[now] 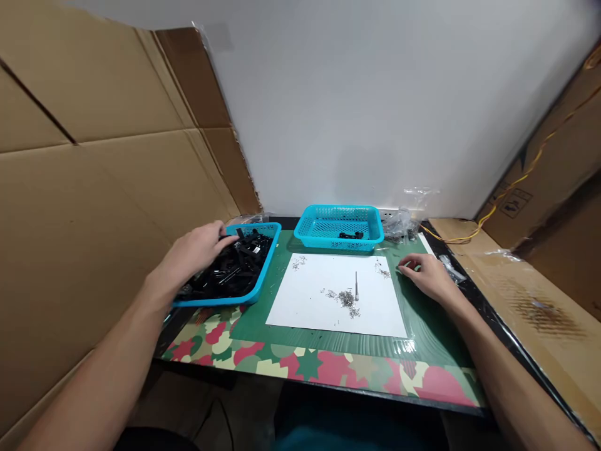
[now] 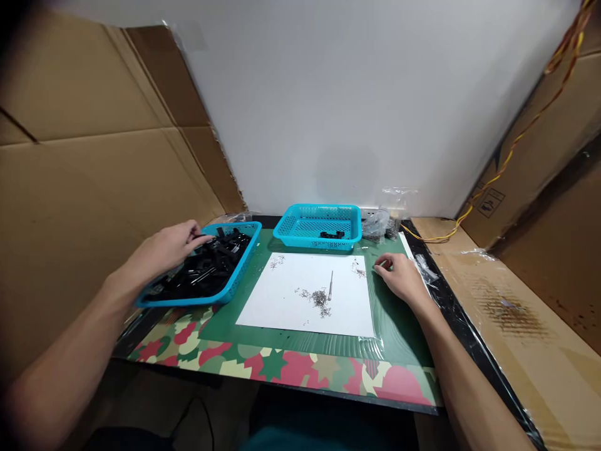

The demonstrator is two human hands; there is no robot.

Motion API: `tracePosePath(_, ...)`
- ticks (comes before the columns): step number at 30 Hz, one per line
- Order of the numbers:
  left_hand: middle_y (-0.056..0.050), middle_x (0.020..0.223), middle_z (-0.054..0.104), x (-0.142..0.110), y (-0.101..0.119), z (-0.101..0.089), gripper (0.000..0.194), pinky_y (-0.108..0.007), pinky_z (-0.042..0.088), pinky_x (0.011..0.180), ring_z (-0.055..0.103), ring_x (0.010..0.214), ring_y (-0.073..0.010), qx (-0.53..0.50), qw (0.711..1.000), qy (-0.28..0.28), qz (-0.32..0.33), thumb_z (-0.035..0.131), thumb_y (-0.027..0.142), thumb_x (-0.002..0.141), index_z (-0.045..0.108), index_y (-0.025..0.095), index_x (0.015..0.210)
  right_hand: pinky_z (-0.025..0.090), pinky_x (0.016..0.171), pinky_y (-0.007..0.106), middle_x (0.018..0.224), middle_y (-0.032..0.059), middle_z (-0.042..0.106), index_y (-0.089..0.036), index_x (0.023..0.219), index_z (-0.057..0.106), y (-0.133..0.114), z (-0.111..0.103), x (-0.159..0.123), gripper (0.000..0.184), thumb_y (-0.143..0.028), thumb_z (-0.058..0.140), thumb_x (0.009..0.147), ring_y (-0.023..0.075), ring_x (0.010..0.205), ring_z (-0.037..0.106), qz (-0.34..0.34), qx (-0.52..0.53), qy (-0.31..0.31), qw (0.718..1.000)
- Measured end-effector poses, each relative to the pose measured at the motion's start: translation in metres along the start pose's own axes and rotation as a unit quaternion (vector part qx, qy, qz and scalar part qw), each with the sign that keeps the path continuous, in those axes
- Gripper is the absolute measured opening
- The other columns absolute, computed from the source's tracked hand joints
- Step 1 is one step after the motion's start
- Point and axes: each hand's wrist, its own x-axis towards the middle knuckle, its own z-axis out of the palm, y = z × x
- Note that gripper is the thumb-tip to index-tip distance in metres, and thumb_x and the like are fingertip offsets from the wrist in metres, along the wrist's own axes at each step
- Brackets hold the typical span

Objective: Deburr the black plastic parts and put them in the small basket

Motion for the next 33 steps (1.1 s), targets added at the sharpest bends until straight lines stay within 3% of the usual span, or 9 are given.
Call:
tracePosePath(4,0.002,0.078,0.058,0.000,0.021,-0.012,0.029,-0.021,0.032,0.063,0.052,0.069,-0.0140,-0.109,0.987,0.108,-0.041,0.062,0.047,0.100,0.053,0.021,0.091,0.039,0.060,0.029,0.078,0.0051,0.077,-0.020,0.088,0.084,0.002,0.002,0.003,0.023,-0.038,0.071,0.082,0.0191,0.065,0.063,0.011,0.053,-0.039,0.998)
tracePosePath(7,0.003,0.079,0.059,-0.001,0.056,-0.003,0.027,-0.021,0.041,0.067,0.058,0.072,-0.0120,-0.297,0.944,0.145,0.011,0.067,0.042,0.096,0.051,0.021,0.095,0.038,0.061,0.028,0.078,0.0032,0.077,-0.022,0.085,0.085,-0.002,0.003,0.005,0.019,-0.039,0.077,0.079,0.0188,0.068,0.062,0.024,0.042,-0.059,0.997)
tracePosePath(10,0.002,0.081,0.061,-0.005,0.108,0.019,0.030,-0.023,0.045,0.064,0.062,0.072,-0.0137,-0.468,0.875,0.067,0.108,0.066,0.047,0.096,0.055,0.020,0.106,0.039,0.063,0.028,0.079,0.0027,0.076,-0.022,0.084,0.083,-0.003,0.003,0.009,0.016,-0.036,0.076,0.082,0.0176,0.068,0.061,0.011,0.023,-0.080,0.996)
tracePosePath(14,-0.004,0.082,0.067,-0.012,0.184,0.057,0.033,-0.027,0.046,0.063,0.059,0.073,-0.0150,-0.568,0.800,-0.095,0.167,0.062,0.048,0.098,0.071,0.018,0.109,0.038,0.065,0.027,0.087,0.0026,0.075,-0.022,0.085,0.077,-0.002,0.000,0.015,0.011,-0.028,0.069,0.088,0.0164,0.071,0.060,-0.048,-0.012,-0.113,0.992)
tracePosePath(18,-0.008,0.091,0.074,-0.019,0.232,0.091,0.034,-0.028,0.044,0.062,0.057,0.072,-0.0146,-0.625,0.737,-0.199,0.161,0.072,0.044,0.091,0.078,0.017,0.110,0.040,0.066,0.027,0.084,0.0029,0.071,-0.020,0.086,0.069,-0.004,-0.016,0.025,0.013,-0.026,0.060,0.093,0.0175,0.072,0.059,-0.068,0.005,-0.150,0.986)
tracePosePath(20,-0.008,0.089,0.073,-0.025,0.241,0.101,0.033,-0.028,0.042,0.060,0.055,0.070,-0.0143,-0.651,0.717,-0.212,0.133,0.076,0.044,0.089,0.080,0.017,0.107,0.042,0.067,0.029,0.082,0.0027,0.069,-0.020,0.086,0.067,-0.006,-0.024,0.029,0.015,-0.027,0.057,0.095,0.0183,0.072,0.058,-0.070,0.016,-0.174,0.982)
tracePosePath(23,-0.007,0.093,0.073,-0.035,0.240,0.108,0.028,-0.028,0.038,0.056,0.052,0.068,-0.0131,-0.669,0.708,-0.197,0.113,0.078,0.044,0.089,0.082,0.019,0.101,0.045,0.070,0.031,0.088,0.0044,0.069,-0.021,0.089,0.065,-0.008,-0.027,0.030,0.016,-0.027,0.053,0.098,0.0196,0.076,0.059,-0.087,0.009,-0.184,0.979)
tracePosePath(29,-0.007,0.099,0.072,-0.044,0.229,0.113,0.019,-0.030,0.043,0.067,0.060,0.082,-0.0166,-0.649,0.737,-0.138,0.127,0.071,0.038,0.097,0.081,0.023,0.102,0.047,0.076,0.033,0.097,0.0052,0.066,-0.023,0.093,0.058,-0.001,-0.007,0.018,0.017,-0.027,0.046,0.105,0.0209,0.085,0.061,-0.123,-0.030,-0.173,0.977)
tracePosePath(33,-0.007,0.099,0.071,-0.045,0.226,0.110,0.018,-0.031,0.045,0.069,0.062,0.084,-0.0181,-0.634,0.747,-0.153,0.131,0.069,0.037,0.099,0.081,0.025,0.104,0.046,0.072,0.033,0.097,0.0042,0.064,-0.024,0.094,0.056,0.001,-0.007,0.013,0.017,-0.028,0.045,0.106,0.0202,0.081,0.061,-0.102,-0.039,-0.166,0.980)
